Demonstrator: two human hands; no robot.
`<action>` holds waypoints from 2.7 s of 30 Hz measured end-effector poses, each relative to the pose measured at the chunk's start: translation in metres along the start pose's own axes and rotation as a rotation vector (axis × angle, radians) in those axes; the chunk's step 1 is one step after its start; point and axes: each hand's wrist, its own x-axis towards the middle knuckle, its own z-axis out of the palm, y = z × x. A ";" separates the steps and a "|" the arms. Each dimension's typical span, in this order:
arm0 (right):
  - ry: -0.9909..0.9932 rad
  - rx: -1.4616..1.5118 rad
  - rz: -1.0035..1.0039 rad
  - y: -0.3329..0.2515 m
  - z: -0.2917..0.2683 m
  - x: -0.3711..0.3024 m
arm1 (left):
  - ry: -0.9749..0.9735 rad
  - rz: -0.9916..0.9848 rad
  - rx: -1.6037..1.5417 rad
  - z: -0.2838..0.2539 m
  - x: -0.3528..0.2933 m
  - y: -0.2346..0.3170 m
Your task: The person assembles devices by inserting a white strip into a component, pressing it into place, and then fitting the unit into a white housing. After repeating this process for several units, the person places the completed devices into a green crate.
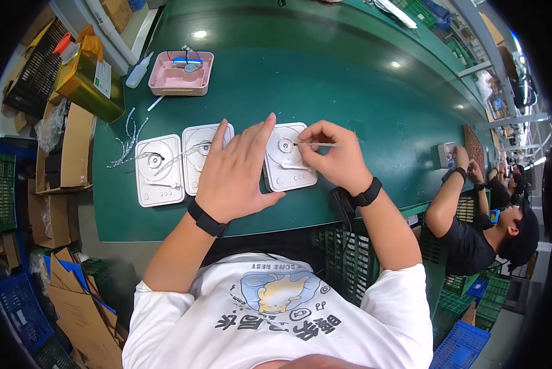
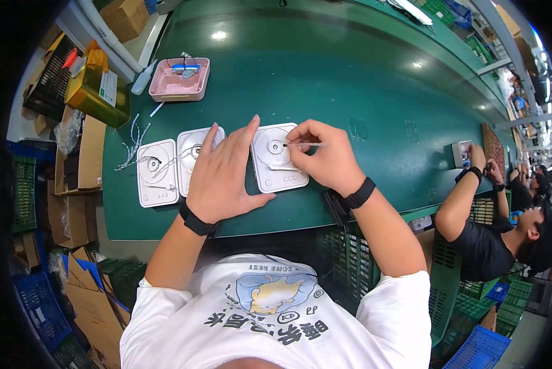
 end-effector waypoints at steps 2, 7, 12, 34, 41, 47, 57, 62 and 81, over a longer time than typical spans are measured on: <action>-0.011 0.023 0.057 -0.002 0.000 0.001 | 0.003 -0.005 0.009 -0.001 0.000 -0.001; -0.059 0.076 0.097 0.000 -0.005 0.004 | -0.012 -0.020 0.040 -0.001 -0.002 -0.001; -0.030 0.102 0.087 0.001 -0.003 0.003 | -0.014 -0.004 0.034 0.000 0.000 0.002; -0.044 0.029 0.014 -0.005 0.002 0.006 | -0.026 -0.016 0.066 0.000 0.000 0.004; 0.002 -0.025 0.025 -0.006 0.002 0.006 | -0.032 -0.020 0.073 -0.001 0.003 0.004; -0.073 0.014 0.014 -0.010 -0.004 0.004 | -0.057 -0.031 0.117 -0.002 -0.001 0.006; -0.130 -0.214 -0.212 -0.008 -0.002 0.003 | -0.052 -0.031 0.118 0.000 0.001 0.006; -0.124 -0.262 -0.143 -0.008 0.006 0.007 | -0.055 -0.033 0.104 -0.001 0.001 0.006; 0.046 -0.215 -0.099 -0.014 0.014 0.006 | -0.048 -0.033 0.139 0.001 0.001 0.005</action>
